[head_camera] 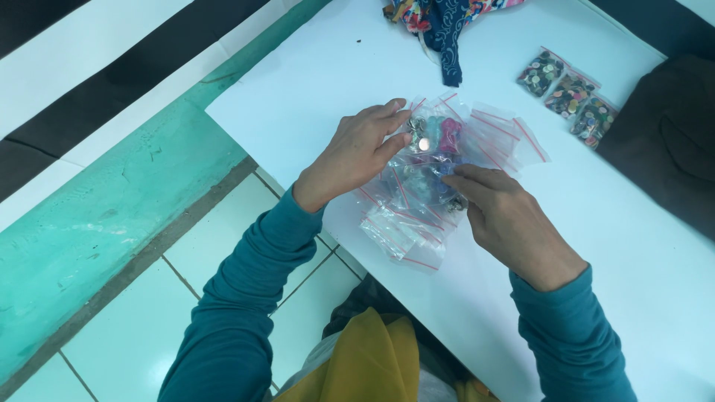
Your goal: Sorting small decorative buttons from a container into plastic bags
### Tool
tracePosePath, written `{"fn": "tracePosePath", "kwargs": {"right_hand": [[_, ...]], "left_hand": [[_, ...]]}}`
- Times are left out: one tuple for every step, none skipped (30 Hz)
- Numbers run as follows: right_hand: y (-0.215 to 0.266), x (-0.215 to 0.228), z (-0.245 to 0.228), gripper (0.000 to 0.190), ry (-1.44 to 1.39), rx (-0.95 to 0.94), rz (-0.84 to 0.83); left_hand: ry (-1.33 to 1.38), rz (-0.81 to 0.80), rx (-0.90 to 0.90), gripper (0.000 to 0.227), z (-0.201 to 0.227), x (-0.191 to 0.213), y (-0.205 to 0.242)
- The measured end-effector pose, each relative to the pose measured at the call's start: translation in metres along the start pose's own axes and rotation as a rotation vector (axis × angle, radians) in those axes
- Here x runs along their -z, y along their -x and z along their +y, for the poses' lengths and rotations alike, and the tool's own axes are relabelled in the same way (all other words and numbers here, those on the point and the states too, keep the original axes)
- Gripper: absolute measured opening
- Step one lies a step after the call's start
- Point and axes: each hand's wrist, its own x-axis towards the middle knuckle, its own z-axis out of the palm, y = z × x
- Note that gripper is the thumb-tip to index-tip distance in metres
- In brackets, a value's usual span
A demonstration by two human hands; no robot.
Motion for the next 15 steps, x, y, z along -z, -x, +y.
{"fn": "tracePosePath", "kwargs": {"right_hand": [[0.001, 0.003, -0.002, 0.04, -0.001, -0.003, 0.004], [0.003, 0.006, -0.004, 0.039, 0.009, -0.017, 0.005], [0.004, 0.009, -0.006, 0.038, 0.018, -0.029, 0.006], [0.009, 0.006, 0.004, 0.038, 0.018, -0.031, 0.009], [0.014, 0.003, 0.013, 0.036, -0.037, 0.057, 0.052], [0.02, -0.001, 0.023, 0.035, -0.091, 0.145, 0.097], [0.025, 0.001, 0.023, 0.035, -0.09, 0.138, 0.103], [0.03, 0.003, 0.024, 0.035, -0.087, 0.143, 0.106], [0.036, 0.005, 0.026, 0.034, -0.085, 0.144, 0.108], [0.041, 0.006, 0.027, 0.034, -0.083, 0.133, 0.113], [0.047, 0.008, 0.028, 0.035, -0.087, 0.103, 0.094], [0.053, 0.009, 0.03, 0.036, -0.09, 0.073, 0.075], [0.056, 0.008, 0.033, 0.036, -0.089, 0.062, 0.081], [0.06, 0.007, 0.037, 0.036, -0.092, 0.045, 0.073], [0.064, 0.006, 0.041, 0.037, -0.095, 0.026, 0.066]], "left_hand": [[-0.002, -0.002, -0.004, 0.042, 0.011, 0.005, -0.001], [0.11, 0.001, -0.024, 0.04, 0.022, 0.011, -0.002], [0.223, 0.004, -0.044, 0.04, 0.033, 0.016, -0.002], [0.221, 0.003, -0.046, 0.04, 0.035, 0.014, -0.007], [0.192, 0.041, -0.084, 0.041, 0.037, 0.011, -0.012], [0.163, 0.078, -0.123, 0.043, 0.039, 0.008, -0.016], [0.164, 0.073, -0.129, 0.043, 0.04, 0.003, -0.018], [0.119, 0.082, -0.178, 0.047, 0.041, -0.003, -0.02], [0.077, 0.089, -0.229, 0.053, 0.043, -0.01, -0.022], [0.081, 0.081, -0.237, 0.053, 0.041, -0.022, -0.021], [-0.068, 0.002, -0.302, 0.055, 0.038, -0.034, -0.02], [-0.217, -0.075, -0.369, 0.058, 0.036, -0.046, -0.02], [-0.214, -0.081, -0.379, 0.058, 0.037, -0.054, -0.016], [-0.241, -0.279, -0.298, 0.055, 0.037, -0.063, -0.013], [-0.267, -0.478, -0.218, 0.055, 0.037, -0.071, -0.01]]}}
